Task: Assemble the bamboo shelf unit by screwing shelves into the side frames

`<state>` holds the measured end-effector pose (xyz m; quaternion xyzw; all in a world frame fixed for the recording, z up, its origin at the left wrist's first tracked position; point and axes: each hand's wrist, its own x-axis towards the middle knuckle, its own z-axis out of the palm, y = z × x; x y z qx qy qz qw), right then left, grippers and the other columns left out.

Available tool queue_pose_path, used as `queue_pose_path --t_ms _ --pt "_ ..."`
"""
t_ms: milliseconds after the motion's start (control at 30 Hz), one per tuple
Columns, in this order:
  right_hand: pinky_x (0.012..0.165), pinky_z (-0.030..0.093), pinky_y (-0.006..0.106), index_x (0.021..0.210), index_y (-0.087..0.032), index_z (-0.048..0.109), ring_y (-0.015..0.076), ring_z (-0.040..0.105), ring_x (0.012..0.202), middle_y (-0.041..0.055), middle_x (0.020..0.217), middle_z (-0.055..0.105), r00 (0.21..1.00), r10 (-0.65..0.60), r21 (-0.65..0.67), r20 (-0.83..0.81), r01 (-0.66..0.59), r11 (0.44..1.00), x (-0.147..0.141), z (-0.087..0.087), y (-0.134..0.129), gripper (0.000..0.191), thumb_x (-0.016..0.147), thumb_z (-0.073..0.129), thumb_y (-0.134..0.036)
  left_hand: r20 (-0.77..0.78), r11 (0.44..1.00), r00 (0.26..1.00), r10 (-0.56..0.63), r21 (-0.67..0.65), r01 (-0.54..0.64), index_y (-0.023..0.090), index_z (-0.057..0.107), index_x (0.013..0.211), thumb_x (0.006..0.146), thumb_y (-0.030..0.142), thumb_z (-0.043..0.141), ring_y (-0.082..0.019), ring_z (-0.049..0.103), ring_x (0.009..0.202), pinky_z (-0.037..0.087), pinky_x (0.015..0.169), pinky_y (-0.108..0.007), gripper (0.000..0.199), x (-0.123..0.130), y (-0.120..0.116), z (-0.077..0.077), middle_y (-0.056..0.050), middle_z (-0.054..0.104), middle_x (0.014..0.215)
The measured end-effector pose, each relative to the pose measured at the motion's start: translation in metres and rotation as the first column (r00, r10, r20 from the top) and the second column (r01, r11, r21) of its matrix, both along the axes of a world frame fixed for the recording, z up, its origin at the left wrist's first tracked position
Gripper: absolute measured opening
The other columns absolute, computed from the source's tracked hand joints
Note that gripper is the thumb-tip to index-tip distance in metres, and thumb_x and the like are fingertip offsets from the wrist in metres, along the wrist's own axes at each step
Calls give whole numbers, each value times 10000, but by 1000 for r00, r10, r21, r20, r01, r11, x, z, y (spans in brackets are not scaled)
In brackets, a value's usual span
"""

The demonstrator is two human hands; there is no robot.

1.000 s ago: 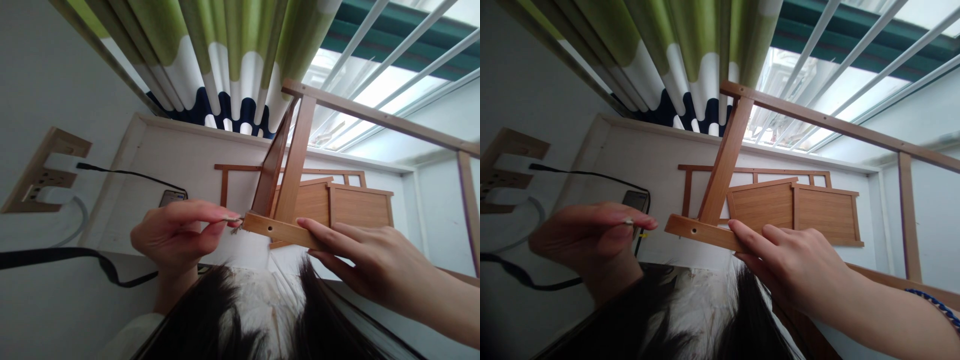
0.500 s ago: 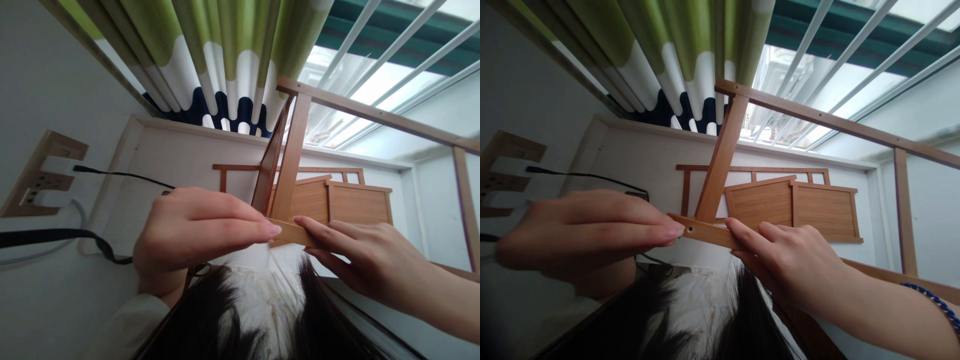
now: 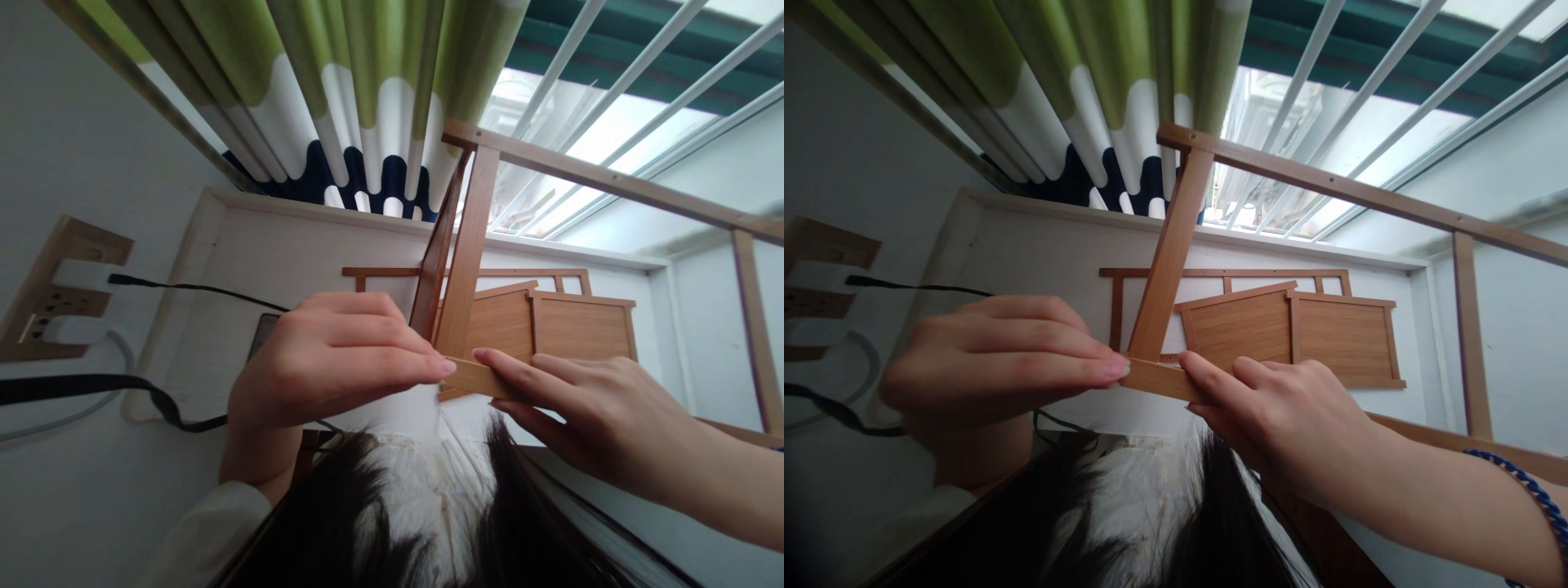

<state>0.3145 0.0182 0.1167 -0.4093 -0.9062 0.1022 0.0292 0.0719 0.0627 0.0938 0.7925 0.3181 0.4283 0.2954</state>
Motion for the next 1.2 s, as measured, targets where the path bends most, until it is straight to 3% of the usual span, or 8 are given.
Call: queue_pose_path --t_ms 200,367,433,633,867,1200 --pt "456 310 219 1254 -221 369 86 538 537 -17 734 579 1000 -7 -2 25 7 1000 -1 1 -1 371 915 363 -370 -69 978 976 -205 17 206 292 681 844 797 255 541 -147 641 668 534 617 -263 153 -11 16 8 -4 680 695" --pt "436 272 229 1259 -227 357 87 512 500 -32 685 553 999 -13 4 32 13 1000 -1 1 0 370 918 352 -369 -31 965 965 -259 24 260 255 677 876 838 229 480 -143 642 691 525 618 -248 202 -11 18 12 -20 700 753" --pt "435 261 228 1259 -227 359 85 511 504 -28 688 556 999 -11 13 30 11 1000 -1 2 0 367 921 345 -368 -28 966 966 -256 25 257 257 678 876 846 250 468 -141 640 690 524 617 -249 212 -9 15 10 -19 698 746" --pt "444 265 223 1260 -221 363 81 509 517 -18 710 570 1000 -16 11 23 15 1000 -1 2 0 370 921 346 -366 23 995 995 -93 33 92 291 677 860 869 299 409 -139 628 672 518 615 -263 269 -3 5 -2 -12 683 720" --pt "455 283 221 1268 -220 351 83 531 547 -10 741 582 1000 -14 -3 18 14 1000 -1 1 0 374 922 346 -363 -105 982 982 -154 98 164 292 671 874 721 189 642 -126 576 679 486 626 -235 186 -8 13 -2 3 657 741" --pt "442 275 228 1266 -226 338 87 517 518 -23 727 572 999 -7 -4 35 7 1000 -1 1 0 371 922 342 -363 -157 964 963 -218 120 238 337 626 979 642 321 711 -146 566 735 485 659 -261 348 -16 21 -10 -8 627 813"
